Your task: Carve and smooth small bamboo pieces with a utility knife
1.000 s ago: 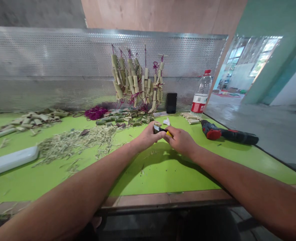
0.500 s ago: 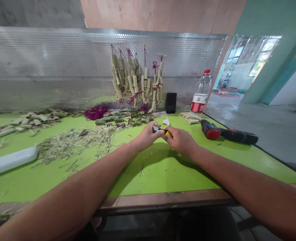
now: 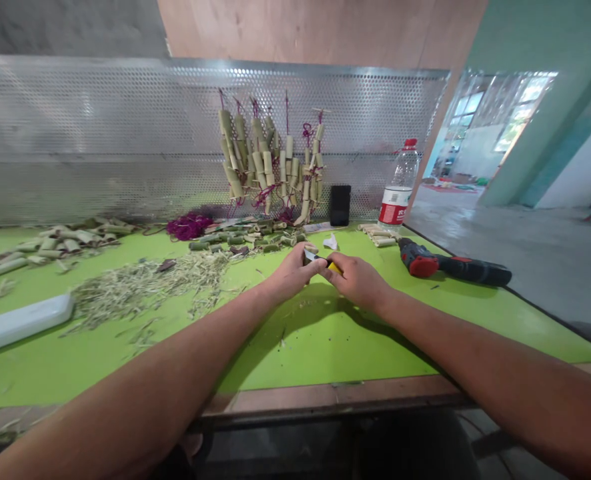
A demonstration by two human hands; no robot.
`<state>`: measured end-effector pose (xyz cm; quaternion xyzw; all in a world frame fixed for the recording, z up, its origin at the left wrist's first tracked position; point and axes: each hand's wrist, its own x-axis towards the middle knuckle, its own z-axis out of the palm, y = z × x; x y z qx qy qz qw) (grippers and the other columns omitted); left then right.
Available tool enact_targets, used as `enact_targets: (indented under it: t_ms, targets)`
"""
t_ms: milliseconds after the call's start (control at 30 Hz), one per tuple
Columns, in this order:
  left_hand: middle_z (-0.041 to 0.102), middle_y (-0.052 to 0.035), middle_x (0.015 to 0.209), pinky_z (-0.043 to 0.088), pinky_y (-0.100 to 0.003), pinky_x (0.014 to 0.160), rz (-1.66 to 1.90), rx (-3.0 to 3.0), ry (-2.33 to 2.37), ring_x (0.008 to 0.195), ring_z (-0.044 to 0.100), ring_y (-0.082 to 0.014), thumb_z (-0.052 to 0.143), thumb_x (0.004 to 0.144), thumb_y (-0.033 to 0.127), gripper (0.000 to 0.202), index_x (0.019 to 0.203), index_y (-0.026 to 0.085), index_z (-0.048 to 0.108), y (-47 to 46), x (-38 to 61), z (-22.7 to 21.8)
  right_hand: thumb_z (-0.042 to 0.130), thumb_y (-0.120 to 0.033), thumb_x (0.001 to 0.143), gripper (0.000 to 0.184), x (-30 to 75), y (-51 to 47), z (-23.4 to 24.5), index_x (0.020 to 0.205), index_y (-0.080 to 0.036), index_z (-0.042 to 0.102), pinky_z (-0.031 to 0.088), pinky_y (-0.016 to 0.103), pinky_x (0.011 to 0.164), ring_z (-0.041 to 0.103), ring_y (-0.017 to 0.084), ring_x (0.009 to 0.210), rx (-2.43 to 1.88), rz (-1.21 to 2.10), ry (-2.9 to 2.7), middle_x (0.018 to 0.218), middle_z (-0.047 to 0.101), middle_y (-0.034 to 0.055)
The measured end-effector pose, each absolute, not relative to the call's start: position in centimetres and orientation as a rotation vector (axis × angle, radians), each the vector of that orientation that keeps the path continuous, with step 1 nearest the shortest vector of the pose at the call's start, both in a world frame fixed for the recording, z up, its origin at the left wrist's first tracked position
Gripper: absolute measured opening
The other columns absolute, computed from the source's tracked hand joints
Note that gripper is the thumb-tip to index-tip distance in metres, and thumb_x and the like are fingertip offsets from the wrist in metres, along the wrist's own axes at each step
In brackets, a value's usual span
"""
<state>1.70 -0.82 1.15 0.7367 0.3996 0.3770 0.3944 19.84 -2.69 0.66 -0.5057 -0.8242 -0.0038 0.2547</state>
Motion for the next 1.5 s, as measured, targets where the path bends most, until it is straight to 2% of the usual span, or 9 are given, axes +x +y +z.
enact_targets:
  t_ms: [167, 533, 633, 767, 867, 1067, 1233, 1500]
  targets:
    - [0.043, 0.0041, 0.072, 0.035, -0.025, 0.058, 0.974, 1.915, 0.982, 0.063, 0.043, -0.0109, 0.056, 0.087, 0.042, 0.030, 0.103, 0.018, 0.047, -0.9, 1.5, 1.3, 0.036, -0.058, 0.097, 0.044, 19.9, -2.5, 0.6, 0.084, -0.019, 0.054, 0.024, 0.026, 0.055, 0.049, 0.015, 0.060, -1.316, 0.117, -2.260, 0.066, 0.057, 0.0008]
    - [0.048, 0.0025, 0.071, 0.031, -0.025, 0.056, 1.030, 2.014, 1.194, 0.065, 0.042, -0.0118, 0.057, 0.084, 0.043, 0.026, 0.084, 0.018, 0.050, -0.7, 1.9, 1.7, 0.030, -0.059, 0.097, 0.047, 19.7, -3.6, 1.2, 0.099, -0.019, 0.055, 0.019, 0.029, 0.053, 0.054, 0.018, 0.062, -1.495, -0.257, -2.210, 0.075, 0.065, 0.0058]
    - [0.046, 0.0031, 0.071, 0.032, -0.024, 0.053, 1.030, 1.911, 1.110, 0.059, 0.042, -0.0105, 0.056, 0.085, 0.047, 0.029, 0.089, 0.019, 0.048, -0.7, 2.0, 1.1, 0.031, -0.060, 0.097, 0.047, 19.7, -3.4, 1.2, 0.096, -0.019, 0.054, 0.020, 0.028, 0.053, 0.053, 0.017, 0.061, -1.465, -0.185, -2.206, 0.073, 0.063, 0.0048]
    - [0.043, 0.0043, 0.073, 0.036, -0.024, 0.053, 0.976, 1.835, 0.960, 0.058, 0.043, -0.0099, 0.056, 0.086, 0.046, 0.034, 0.104, 0.020, 0.045, -0.6, 1.7, 0.6, 0.034, -0.057, 0.097, 0.044, 19.8, -2.9, 1.0, 0.086, -0.019, 0.054, 0.025, 0.026, 0.054, 0.051, 0.015, 0.061, -1.350, 0.103, -2.276, 0.070, 0.060, 0.0023]
    - [0.043, 0.0039, 0.073, 0.035, -0.024, 0.056, 0.982, 1.905, 0.978, 0.062, 0.043, -0.0105, 0.058, 0.085, 0.044, 0.032, 0.102, 0.019, 0.048, -0.6, 1.5, 0.7, 0.034, -0.055, 0.098, 0.044, 19.9, -2.8, 0.9, 0.085, -0.019, 0.055, 0.027, 0.026, 0.056, 0.052, 0.015, 0.063, -1.319, 0.178, -2.286, 0.071, 0.060, 0.0022]
    - [0.047, 0.0029, 0.072, 0.033, -0.025, 0.058, 0.999, 2.017, 1.108, 0.064, 0.042, -0.0117, 0.058, 0.083, 0.043, 0.027, 0.092, 0.018, 0.051, -0.5, 1.6, 1.6, 0.032, -0.057, 0.098, 0.045, 19.7, -3.4, 1.1, 0.096, -0.019, 0.055, 0.023, 0.028, 0.056, 0.055, 0.018, 0.065, -1.481, -0.099, -2.262, 0.076, 0.065, 0.0058]
    - [0.047, 0.0028, 0.070, 0.031, -0.025, 0.057, 1.018, 2.030, 1.190, 0.065, 0.043, -0.0124, 0.059, 0.082, 0.044, 0.027, 0.086, 0.018, 0.051, -0.8, 1.9, 1.9, 0.029, -0.060, 0.097, 0.048, 19.7, -3.8, 1.4, 0.097, -0.019, 0.054, 0.018, 0.029, 0.053, 0.056, 0.019, 0.064, -1.520, -0.260, -2.237, 0.078, 0.067, 0.0067]
    - [0.046, 0.0027, 0.066, 0.029, -0.025, 0.053, 1.054, 2.006, 1.269, 0.061, 0.041, -0.0117, 0.058, 0.083, 0.052, 0.035, 0.078, 0.018, 0.050, -0.8, 1.9, 1.6, 0.027, -0.061, 0.098, 0.048, 19.7, -3.5, 1.2, 0.097, -0.020, 0.053, 0.019, 0.028, 0.054, 0.056, 0.019, 0.064, -1.551, -0.212, -2.201, 0.077, 0.066, 0.0066]
